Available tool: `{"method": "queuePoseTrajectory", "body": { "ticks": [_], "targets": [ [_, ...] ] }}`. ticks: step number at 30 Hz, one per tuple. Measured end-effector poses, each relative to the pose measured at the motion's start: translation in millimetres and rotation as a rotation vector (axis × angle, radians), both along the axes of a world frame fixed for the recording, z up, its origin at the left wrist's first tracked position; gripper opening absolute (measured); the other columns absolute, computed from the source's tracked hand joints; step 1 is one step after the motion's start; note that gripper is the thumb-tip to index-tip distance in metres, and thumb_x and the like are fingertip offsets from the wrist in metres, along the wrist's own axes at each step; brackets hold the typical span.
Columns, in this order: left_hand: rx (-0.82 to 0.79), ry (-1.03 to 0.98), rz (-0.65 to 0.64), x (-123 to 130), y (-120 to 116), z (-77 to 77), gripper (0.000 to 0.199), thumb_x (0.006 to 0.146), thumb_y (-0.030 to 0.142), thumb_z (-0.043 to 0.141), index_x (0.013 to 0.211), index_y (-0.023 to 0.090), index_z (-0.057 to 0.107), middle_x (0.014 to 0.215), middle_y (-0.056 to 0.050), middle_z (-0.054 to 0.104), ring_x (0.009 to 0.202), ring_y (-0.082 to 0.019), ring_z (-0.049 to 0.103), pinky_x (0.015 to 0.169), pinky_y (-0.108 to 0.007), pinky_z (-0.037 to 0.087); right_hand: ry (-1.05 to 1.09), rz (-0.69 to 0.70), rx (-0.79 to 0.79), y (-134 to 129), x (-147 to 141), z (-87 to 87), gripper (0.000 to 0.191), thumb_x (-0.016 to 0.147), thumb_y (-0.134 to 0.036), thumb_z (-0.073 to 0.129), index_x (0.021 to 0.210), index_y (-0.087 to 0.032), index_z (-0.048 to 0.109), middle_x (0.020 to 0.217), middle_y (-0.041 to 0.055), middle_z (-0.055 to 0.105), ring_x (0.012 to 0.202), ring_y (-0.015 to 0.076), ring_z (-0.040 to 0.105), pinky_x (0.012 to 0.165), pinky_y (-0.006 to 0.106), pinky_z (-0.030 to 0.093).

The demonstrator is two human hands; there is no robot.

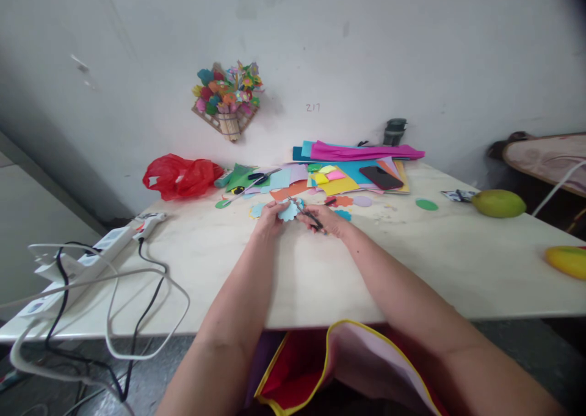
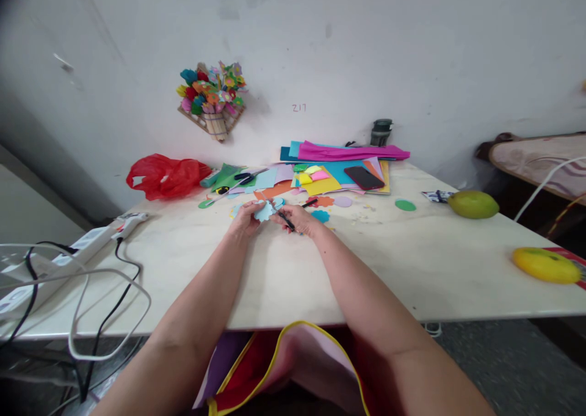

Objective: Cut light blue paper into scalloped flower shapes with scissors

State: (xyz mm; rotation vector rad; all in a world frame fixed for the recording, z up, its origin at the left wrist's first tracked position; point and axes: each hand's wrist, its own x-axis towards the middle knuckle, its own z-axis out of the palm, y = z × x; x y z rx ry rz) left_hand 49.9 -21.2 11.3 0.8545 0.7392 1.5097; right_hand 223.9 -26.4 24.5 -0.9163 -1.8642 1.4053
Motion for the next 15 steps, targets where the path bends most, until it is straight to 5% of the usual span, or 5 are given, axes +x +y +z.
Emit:
{"method": "queuePoseTrajectory", "body": {
  "ticks": [15],
  "targets": [
    [0.007,0.001,-0.018,0.0,-0.9,1.2,0.017,0.053,0.015,0.077,0.061,0.011,0.063,0.072,-0.009,0.071,0.061,-0.017,0.065,0.056,-0.025,0.049,0.021,-0.022,-0.090,-4.4,-2.0,5.3,0.016,0.074,-0.029,0.061,0.079,-0.014,0.055,0.046,-0.0060,0.048,0.035,0.0054,0.041,0.032,0.016,0.024]
  ]
}}
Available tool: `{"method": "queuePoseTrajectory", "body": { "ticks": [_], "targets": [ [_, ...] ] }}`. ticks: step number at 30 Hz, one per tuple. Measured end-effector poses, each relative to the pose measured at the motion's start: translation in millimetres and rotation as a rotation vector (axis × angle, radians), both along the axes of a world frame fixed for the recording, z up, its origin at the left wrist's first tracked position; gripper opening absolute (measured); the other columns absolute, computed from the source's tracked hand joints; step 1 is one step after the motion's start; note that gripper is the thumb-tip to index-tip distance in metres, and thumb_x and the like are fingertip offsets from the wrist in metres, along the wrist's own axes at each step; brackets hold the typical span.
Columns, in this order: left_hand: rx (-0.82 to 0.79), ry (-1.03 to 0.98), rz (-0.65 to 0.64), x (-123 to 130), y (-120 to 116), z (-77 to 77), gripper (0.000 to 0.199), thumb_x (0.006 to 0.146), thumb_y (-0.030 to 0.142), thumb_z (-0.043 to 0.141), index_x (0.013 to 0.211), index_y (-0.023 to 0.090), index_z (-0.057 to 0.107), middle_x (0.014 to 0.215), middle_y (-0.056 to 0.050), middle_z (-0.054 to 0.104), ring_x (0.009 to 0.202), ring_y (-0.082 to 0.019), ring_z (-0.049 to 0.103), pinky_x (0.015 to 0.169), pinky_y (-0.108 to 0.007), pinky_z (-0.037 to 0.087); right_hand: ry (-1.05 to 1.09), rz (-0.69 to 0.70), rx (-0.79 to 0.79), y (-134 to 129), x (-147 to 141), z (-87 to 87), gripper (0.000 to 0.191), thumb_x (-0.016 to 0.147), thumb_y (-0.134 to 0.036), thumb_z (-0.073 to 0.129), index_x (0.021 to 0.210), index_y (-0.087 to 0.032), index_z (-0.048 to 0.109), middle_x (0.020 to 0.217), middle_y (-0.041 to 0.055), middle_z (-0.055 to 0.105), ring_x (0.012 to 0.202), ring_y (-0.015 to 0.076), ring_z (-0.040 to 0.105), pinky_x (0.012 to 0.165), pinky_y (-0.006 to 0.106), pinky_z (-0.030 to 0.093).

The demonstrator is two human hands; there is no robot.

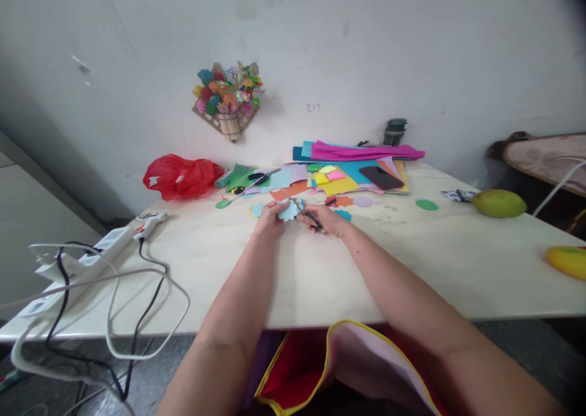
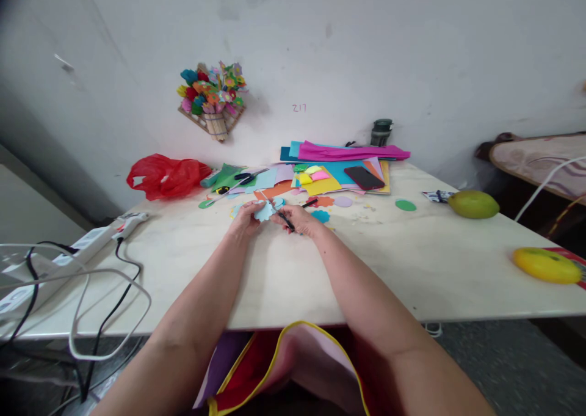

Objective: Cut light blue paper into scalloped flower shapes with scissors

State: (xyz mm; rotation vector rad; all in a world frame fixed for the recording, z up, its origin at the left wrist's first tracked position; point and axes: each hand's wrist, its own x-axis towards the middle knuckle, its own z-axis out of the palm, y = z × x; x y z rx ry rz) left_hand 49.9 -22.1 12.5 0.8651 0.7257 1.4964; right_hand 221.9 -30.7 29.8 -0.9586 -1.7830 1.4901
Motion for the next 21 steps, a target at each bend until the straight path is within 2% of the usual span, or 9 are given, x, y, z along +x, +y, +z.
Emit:
{"method": "queuePoseTrajectory", "body": {
  "ticks": [12,17,21],
  "targets": [
    [-0.016,0.088,0.040,-2,-2,0.3,0.016,0.062,0.020,0.071,0.073,0.010,0.064,0.069,-0.008,0.068,0.057,-0.015,0.063,0.054,-0.024,0.049,-0.017,0.018,0.028,1,3,-1.6,0.022,0.072,-0.034,0.065,0.072,-0.016,0.054,0.047,-0.0057,0.048,0.035,0.0049,0.042,0.031,0.016,0.022],
    [-0.059,0.088,0.088,-1,-5,4.2,0.019,0.059,0.018,0.073,0.073,0.013,0.061,0.061,-0.002,0.064,0.051,-0.012,0.059,0.050,-0.023,0.049,-0.002,0.049,0.029,4,8,-4.4,0.026,0.071,-0.038,0.066,0.079,-0.016,0.055,0.051,-0.0050,0.052,0.036,0.0051,0.045,0.030,0.015,0.022],
    [-0.041,0.088,0.088,1,-6,5.0,0.023,0.054,0.019,0.076,0.068,0.014,0.058,0.057,0.001,0.060,0.044,-0.009,0.052,0.041,-0.019,0.043,-0.007,0.053,0.010,5,11,-3.6,0.027,0.072,-0.039,0.066,0.080,-0.016,0.056,0.050,-0.0049,0.053,0.035,0.0048,0.044,0.030,0.015,0.022]
  ]
}}
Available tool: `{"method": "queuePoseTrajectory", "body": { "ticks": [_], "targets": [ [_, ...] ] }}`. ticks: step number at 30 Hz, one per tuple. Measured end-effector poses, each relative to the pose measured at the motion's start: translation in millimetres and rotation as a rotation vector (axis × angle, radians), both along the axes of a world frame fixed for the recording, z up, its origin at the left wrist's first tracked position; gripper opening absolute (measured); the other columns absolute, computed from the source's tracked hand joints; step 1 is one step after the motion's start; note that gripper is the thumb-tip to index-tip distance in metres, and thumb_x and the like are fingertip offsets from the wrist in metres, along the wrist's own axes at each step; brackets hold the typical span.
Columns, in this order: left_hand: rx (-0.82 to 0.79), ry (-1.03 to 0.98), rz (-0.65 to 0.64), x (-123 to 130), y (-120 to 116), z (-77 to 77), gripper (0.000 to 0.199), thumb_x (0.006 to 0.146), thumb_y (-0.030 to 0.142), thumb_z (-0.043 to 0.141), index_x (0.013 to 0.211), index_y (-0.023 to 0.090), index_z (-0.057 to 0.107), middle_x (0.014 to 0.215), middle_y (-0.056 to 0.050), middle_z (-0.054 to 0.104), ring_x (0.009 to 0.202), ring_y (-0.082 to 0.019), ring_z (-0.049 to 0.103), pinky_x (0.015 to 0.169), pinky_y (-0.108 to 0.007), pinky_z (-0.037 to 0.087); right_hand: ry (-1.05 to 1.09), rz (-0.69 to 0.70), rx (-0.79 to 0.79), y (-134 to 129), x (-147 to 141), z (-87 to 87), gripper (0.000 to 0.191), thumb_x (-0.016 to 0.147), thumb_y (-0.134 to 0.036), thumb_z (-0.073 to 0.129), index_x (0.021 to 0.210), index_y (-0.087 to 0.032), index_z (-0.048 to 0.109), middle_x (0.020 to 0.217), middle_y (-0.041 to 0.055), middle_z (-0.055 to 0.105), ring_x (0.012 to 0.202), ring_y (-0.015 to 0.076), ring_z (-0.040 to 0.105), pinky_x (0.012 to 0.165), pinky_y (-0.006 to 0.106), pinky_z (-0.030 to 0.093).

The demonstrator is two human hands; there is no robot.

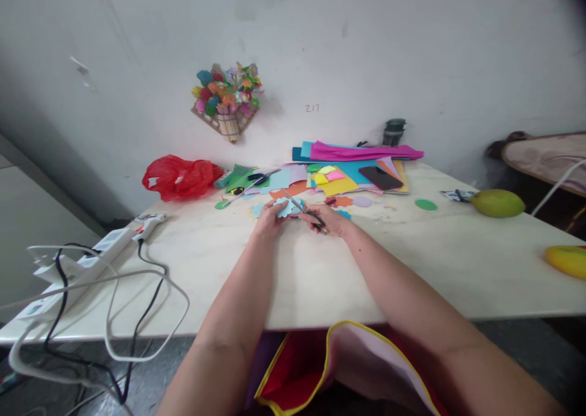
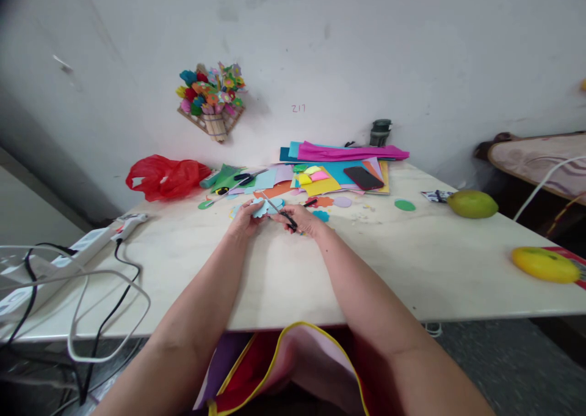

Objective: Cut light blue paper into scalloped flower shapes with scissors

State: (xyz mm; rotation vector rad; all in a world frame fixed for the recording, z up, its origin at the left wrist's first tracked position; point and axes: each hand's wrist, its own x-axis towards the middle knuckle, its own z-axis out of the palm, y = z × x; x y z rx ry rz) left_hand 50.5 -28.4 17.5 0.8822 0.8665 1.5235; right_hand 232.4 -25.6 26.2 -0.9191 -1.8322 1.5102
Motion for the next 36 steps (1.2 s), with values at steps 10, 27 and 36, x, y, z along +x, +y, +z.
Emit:
{"method": "queuePoseTrajectory", "body": {
  "ticks": [10,27,36],
  "targets": [
    [0.083,0.037,-0.043,1,-1,3.3,0.024,0.049,0.017,0.079,0.062,0.012,0.059,0.053,0.002,0.052,0.042,-0.005,0.044,0.038,-0.017,0.027,-0.042,0.022,0.018,5,3,-1.9,0.023,0.074,-0.036,0.065,0.079,-0.016,0.055,0.051,-0.0047,0.054,0.035,0.0048,0.046,0.029,0.014,0.024],
    [-0.015,0.123,-0.063,-4,1,-3.4,0.022,0.051,0.020,0.081,0.065,0.011,0.066,0.057,-0.003,0.064,0.046,-0.009,0.053,0.047,-0.022,0.040,-0.136,0.043,0.096,14,10,-6.2,0.024,0.075,-0.037,0.066,0.079,-0.016,0.055,0.052,-0.0049,0.053,0.035,0.0046,0.044,0.031,0.016,0.028],
    [-0.023,0.059,-0.113,-2,1,-2.7,0.020,0.051,0.016,0.080,0.065,0.008,0.067,0.062,-0.008,0.068,0.055,-0.016,0.063,0.060,-0.026,0.050,-0.089,0.034,0.036,8,8,0.1,0.024,0.070,-0.030,0.072,0.076,-0.015,0.055,0.052,-0.0062,0.049,0.038,0.0045,0.044,0.034,0.016,0.035]
  ]
}}
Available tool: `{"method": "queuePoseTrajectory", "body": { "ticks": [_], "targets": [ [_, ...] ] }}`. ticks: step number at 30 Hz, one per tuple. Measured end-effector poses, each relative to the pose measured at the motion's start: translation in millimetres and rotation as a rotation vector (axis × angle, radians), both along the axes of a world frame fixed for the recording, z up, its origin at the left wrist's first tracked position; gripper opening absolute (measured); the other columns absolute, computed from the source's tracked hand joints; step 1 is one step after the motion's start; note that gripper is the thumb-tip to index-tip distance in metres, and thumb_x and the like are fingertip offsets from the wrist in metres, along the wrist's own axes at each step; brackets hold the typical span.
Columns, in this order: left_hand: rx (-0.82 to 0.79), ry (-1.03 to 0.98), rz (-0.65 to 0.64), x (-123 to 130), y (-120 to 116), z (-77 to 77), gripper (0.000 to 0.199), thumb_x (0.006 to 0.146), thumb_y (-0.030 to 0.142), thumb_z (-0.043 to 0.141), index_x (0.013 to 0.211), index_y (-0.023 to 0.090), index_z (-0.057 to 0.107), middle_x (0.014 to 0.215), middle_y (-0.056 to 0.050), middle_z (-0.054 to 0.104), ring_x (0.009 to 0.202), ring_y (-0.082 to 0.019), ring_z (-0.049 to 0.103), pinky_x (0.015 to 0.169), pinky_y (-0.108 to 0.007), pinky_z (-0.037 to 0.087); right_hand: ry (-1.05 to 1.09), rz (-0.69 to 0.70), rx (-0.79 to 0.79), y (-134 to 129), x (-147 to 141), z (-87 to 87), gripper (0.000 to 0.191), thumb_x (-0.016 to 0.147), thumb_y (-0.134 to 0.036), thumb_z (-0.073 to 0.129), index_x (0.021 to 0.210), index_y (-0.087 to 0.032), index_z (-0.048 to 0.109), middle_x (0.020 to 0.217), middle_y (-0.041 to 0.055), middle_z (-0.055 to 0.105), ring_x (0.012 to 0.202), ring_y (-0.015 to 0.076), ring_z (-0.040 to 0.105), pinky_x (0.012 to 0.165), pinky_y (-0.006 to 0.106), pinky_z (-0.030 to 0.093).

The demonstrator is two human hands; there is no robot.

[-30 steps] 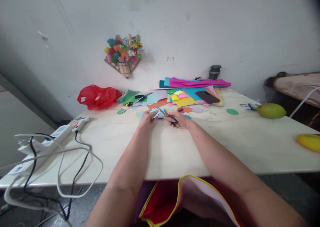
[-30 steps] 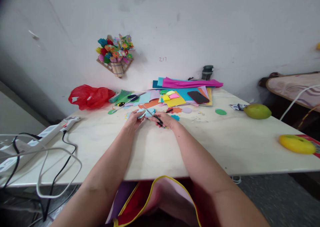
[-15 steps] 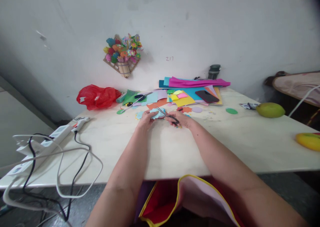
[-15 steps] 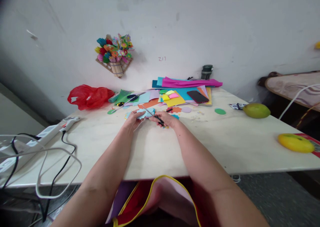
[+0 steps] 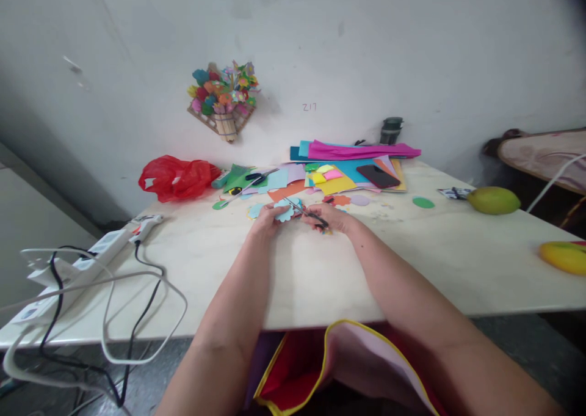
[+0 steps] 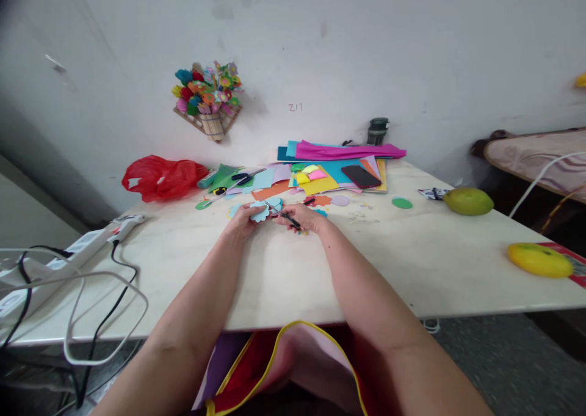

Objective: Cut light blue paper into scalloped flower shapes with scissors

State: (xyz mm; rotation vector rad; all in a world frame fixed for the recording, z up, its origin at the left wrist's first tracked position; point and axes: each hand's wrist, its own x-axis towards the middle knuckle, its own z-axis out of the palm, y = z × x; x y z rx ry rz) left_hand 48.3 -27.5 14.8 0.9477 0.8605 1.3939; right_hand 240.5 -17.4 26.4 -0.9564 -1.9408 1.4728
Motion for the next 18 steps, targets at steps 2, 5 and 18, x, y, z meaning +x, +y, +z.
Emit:
{"method": "queuePoseTrajectory", "body": {
  "ticks": [2,5,18],
  "targets": [
    [-0.009,-0.006,-0.018,0,0,-0.1,0.020,0.052,0.016,0.079,0.066,0.008,0.067,0.062,-0.009,0.068,0.056,-0.016,0.064,0.060,-0.026,0.051,0.011,0.009,0.006,0,0,-0.2,0.024,0.069,-0.030,0.072,0.076,-0.015,0.055,0.053,-0.0060,0.049,0.041,0.0049,0.045,0.034,0.015,0.035],
    [-0.022,0.000,-0.036,0,-1,0.0,0.019,0.053,0.016,0.078,0.066,0.008,0.068,0.064,-0.010,0.069,0.056,-0.017,0.064,0.059,-0.026,0.051,0.009,0.029,0.029,3,1,-3.0,0.024,0.069,-0.030,0.072,0.076,-0.014,0.055,0.054,-0.0057,0.049,0.041,0.0049,0.045,0.034,0.015,0.035],
    [-0.038,-0.019,-0.057,0,1,-0.5,0.012,0.057,0.012,0.075,0.066,0.008,0.068,0.067,-0.011,0.070,0.058,-0.018,0.065,0.061,-0.026,0.053,-0.009,0.048,0.097,9,1,-10.7,0.025,0.070,-0.034,0.070,0.078,-0.015,0.056,0.053,-0.0052,0.051,0.038,0.0041,0.041,0.035,0.016,0.035]
  ]
}}
